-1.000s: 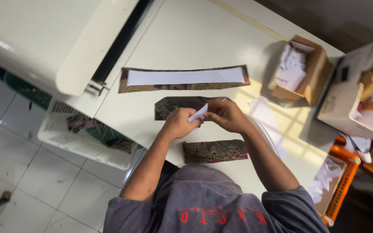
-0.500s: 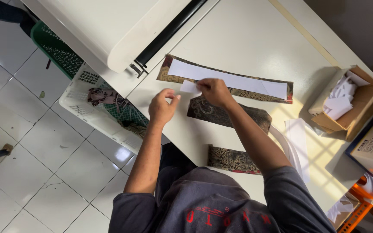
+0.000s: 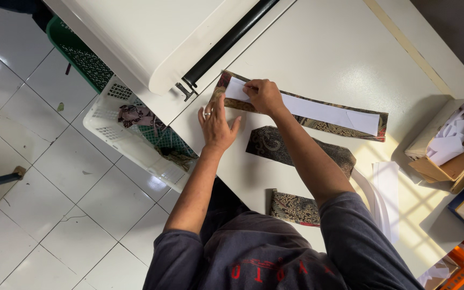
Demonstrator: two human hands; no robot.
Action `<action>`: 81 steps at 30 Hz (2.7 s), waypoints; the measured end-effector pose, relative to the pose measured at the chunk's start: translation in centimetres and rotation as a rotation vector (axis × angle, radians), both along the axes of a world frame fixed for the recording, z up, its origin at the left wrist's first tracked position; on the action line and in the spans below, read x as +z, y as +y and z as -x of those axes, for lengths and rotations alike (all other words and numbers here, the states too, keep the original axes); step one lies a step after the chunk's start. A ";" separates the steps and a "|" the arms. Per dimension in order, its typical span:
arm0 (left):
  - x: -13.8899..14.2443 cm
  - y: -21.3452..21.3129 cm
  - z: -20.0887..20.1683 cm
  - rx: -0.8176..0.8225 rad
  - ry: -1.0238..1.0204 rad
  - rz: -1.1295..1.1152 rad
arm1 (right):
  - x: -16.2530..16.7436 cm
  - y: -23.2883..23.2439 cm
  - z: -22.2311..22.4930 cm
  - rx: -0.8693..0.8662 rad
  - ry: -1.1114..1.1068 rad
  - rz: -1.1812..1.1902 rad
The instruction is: The person assembles decorative items by placing white paper inserts into patterned fabric sleeves and bundling them with a decorative cord. They handle the fabric sleeves and paper pieces one at a time, aligning them on a table and using a paper cutter to trim excess material.
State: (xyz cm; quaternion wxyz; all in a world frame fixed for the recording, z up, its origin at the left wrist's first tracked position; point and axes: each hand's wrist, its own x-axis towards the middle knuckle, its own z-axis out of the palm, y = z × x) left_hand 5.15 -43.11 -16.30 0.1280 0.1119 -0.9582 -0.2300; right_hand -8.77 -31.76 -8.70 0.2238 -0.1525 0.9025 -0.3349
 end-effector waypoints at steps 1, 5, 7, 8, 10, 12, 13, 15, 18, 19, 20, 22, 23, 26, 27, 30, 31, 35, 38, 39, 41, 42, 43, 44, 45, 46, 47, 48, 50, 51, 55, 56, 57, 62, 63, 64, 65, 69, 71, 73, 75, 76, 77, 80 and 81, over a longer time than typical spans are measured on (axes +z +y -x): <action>-0.1 0.0 0.3 -0.010 -0.008 -0.048 | -0.2 0.0 0.1 0.008 0.009 -0.004; -0.4 -0.4 0.9 -0.034 -0.037 -0.137 | -1.0 0.0 0.0 0.024 0.097 -0.005; -0.6 -0.5 1.1 -0.032 -0.088 -0.134 | -1.3 0.0 0.0 0.024 0.126 -0.024; -0.7 -0.5 1.1 -0.032 -0.114 -0.133 | -1.5 0.0 0.0 0.022 0.121 -0.046; -1.0 -0.5 1.1 -0.040 -0.112 -0.126 | -1.8 0.2 -0.2 0.006 0.228 -0.062; -1.3 -0.4 0.9 -0.047 -0.087 -0.109 | -2.4 1.0 -0.7 -0.018 0.449 -0.053; -1.5 -0.4 0.7 -0.048 -0.064 -0.094 | -3.0 1.7 -1.2 0.000 0.508 -0.055; -1.8 -0.4 -0.3 -0.029 -0.053 -0.096 | -3.6 4.1 -2.4 0.038 0.625 -0.059; -2.3 -0.1 -3.1 0.023 -0.052 -0.108 | -4.1 9.7 -6.3 -0.001 0.498 -0.258; -2.4 0.0 -4.3 0.030 -0.029 -0.083 | -4.2 11.4 -7.3 0.003 0.521 -0.380; -2.7 0.2 -5.3 0.037 -0.006 -0.059 | -4.5 12.8 -7.7 -0.023 0.472 -0.416; -3.1 0.7 -7.1 0.049 -0.031 -0.077 | -4.8 15.1 -9.0 -0.080 0.356 -0.492; -3.2 0.9 -7.9 0.050 -0.046 -0.085 | -5.0 15.7 -9.2 -0.078 0.296 -0.509; -4.0 1.4 -8.2 0.054 -0.072 -0.009 | -5.8 15.9 -7.1 -0.049 0.223 -0.539; -4.1 1.4 -8.1 0.058 -0.059 0.011 | -6.1 15.7 -5.8 -0.020 0.243 -0.548; -4.5 1.5 -7.3 0.073 -0.018 0.056 | -6.6 14.6 -1.1 0.085 0.335 -0.547; -4.6 1.4 -7.2 0.072 -0.005 0.061 | -6.7 14.2 0.5 0.123 0.370 -0.539; -4.7 1.3 -6.7 0.075 0.018 0.065 | -6.6 11.6 7.4 0.278 0.372 -0.526; -5.0 1.0 -5.9 0.077 0.043 0.064 | -6.3 9.2 11.2 0.354 0.467 -0.482; -5.0 0.9 -5.5 0.073 0.047 0.062 | -6.3 8.3 12.2 0.368 0.492 -0.465; -5.2 0.7 -4.9 0.070 0.050 0.052 | -6.5 6.8 13.9 0.394 0.515 -0.440; -5.2 0.6 -4.6 0.065 0.045 0.054 | -6.6 6.1 14.8 0.403 0.515 -0.433; -5.3 0.5 -4.4 0.062 0.039 0.057 | -6.6 5.4 15.6 0.413 0.515 -0.425; -5.4 0.4 -4.1 0.059 0.033 0.059 | -6.7 4.7 16.4 0.419 0.528 -0.413; -5.4 0.4 -3.9 0.058 0.029 0.057 | -6.7 4.1 17.2 0.427 0.539 -0.400; -5.5 0.4 -3.7 0.057 0.024 0.055 | -6.8 3.6 17.9 0.435 0.551 -0.386; -5.6 0.3 -3.4 0.055 0.021 0.054 | -6.9 3.1 18.5 0.435 0.557 -0.380; -5.7 0.2 -3.2 0.051 0.019 0.058 | -7.0 2.6 19.1 0.435 0.564 -0.373; -6.0 0.1 -2.8 0.044 0.018 0.064 | -7.3 1.7 20.2 0.435 0.572 -0.363; -6.2 0.1 -2.6 0.046 0.018 0.070 | -7.5 1.2 20.7 0.436 0.572 -0.359; -7.0 0.0 -2.5 0.058 0.008 0.081 | -8.3 -0.3 22.0 0.437 0.562 -0.356; -7.2 0.1 -2.6 0.061 0.001 0.080 | -8.4 -0.6 22.3 0.440 0.549 -0.372; -7.3 0.1 -2.7 0.063 -0.001 0.082 | -8.5 -0.9 22.5 0.442 0.537 -0.389; -6.6 0.2 -3.1 0.052 0.023 0.094 | -8.3 -0.1 21.0 0.390 0.508 -0.290; -6.3 0.2 -3.4 0.054 0.035 0.096 | -8.1 1.0 19.5 0.380 0.477 -0.267; -6.0 0.3 -3.7 0.058 0.046 0.096 | -8.0 2.4 17.7 0.371 0.446 -0.245; -5.7 0.3 -4.1 0.062 0.055 0.095 | -7.7 4.2 15.6 0.341 0.439 -0.197; -4.9 1.0 -7.4 0.050 0.095 0.048 | -5.8 16.8 4.8 0.166 0.523 -0.019; -4.6 1.7 -8.8 0.049 0.135 0.052 | -4.3 24.2 -1.2 0.024 0.489 0.023; -3.8 2.4 -10.3 0.051 0.076 0.084 | -2.6 30.1 -7.6 -0.107 0.488 -0.109; -3.1 3.5 -10.0 0.021 0.110 0.061 | -1.7 33.4 -12.5 -0.243 0.430 -0.209; -2.5 4.6 -10.1 -0.008 0.149 0.016 | -1.1 34.6 -15.0 -0.307 0.393 -0.200; -2.0 5.7 -10.3 -0.032 0.183 -0.032 | -0.6 35.7 -17.1 -0.365 0.353 -0.192; -0.1 9.9 -10.9 -0.154 0.148 -0.094 | 0.7 37.1 -23.0 -0.354 0.406 -0.109; 0.7 11.1 -11.8 -0.187 -0.025 -0.148 | 1.1 37.7 -25.2 -0.306 0.313 -0.155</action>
